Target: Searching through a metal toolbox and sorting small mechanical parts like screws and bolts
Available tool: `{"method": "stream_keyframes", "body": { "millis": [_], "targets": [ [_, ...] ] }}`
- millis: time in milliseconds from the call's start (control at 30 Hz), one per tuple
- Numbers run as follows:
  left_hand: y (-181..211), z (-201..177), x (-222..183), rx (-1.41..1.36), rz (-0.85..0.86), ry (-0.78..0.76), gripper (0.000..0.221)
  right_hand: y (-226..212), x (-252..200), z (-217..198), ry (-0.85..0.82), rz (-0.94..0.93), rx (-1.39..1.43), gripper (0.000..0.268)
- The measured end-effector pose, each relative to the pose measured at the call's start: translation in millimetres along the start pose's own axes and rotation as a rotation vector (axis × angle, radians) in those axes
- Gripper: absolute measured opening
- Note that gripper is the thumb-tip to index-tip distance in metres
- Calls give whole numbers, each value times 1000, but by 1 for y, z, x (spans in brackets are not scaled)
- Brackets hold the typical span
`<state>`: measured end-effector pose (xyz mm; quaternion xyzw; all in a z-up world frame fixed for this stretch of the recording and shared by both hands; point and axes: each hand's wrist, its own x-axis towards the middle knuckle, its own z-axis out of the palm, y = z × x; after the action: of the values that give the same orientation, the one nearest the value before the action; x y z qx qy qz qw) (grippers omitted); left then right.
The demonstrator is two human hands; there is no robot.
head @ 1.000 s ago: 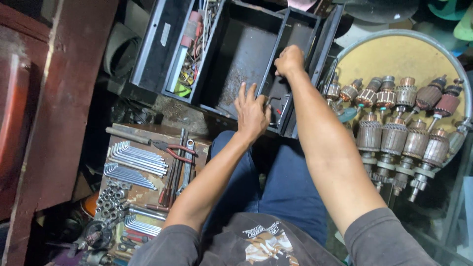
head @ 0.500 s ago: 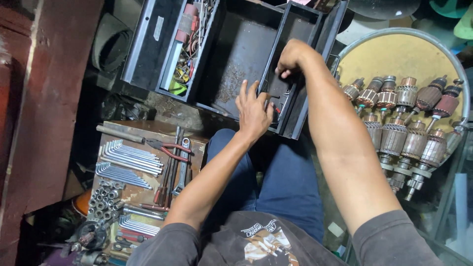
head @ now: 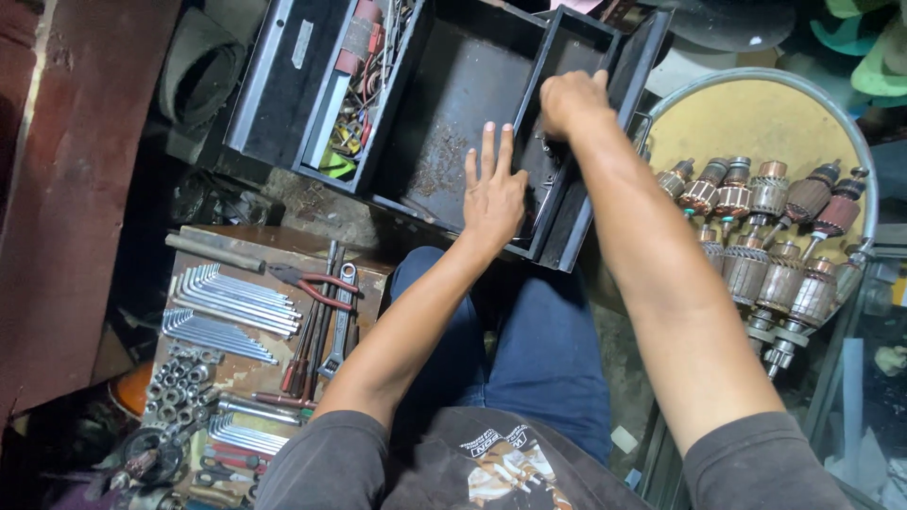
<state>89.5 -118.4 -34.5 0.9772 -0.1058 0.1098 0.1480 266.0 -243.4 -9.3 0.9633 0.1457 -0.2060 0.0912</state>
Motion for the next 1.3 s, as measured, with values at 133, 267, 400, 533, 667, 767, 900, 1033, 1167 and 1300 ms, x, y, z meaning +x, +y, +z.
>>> {"method": "stream_keyframes", "body": {
  "millis": [133,267,400,533,667,767,900,1033,1167,1300],
  "targets": [
    [-7,1,3,-24,-12,25,18,-6,-1,18,63,-17,17,12],
    [-11,1,-1,52,-45,37,19,-9,0,17,-24,-20,-25,10],
    [-9,5,1,66,-63,64,14,6,2,16,-26,-99,127,12],
    [-6,8,1,78,-76,66,12,10,-17,-19,-109,-105,316,13],
    [-1,-1,-1,-10,-56,69,16,3,-37,-53,-152,-128,569,7],
    [-2,-26,-4,-220,-98,125,22,-23,-51,-77,-115,-201,678,20],
    [-25,-73,-9,-569,-296,418,15,-72,-79,-115,-117,-220,844,20],
    [-75,-90,-15,-567,-464,520,23,-114,-67,-112,-101,-406,924,20],
    [-105,-116,-17,-620,-536,634,31,-157,-57,-105,72,-481,1188,21],
    [-118,-118,-23,-547,-518,601,28,-143,-32,-83,371,-545,905,27]
  ]
}}
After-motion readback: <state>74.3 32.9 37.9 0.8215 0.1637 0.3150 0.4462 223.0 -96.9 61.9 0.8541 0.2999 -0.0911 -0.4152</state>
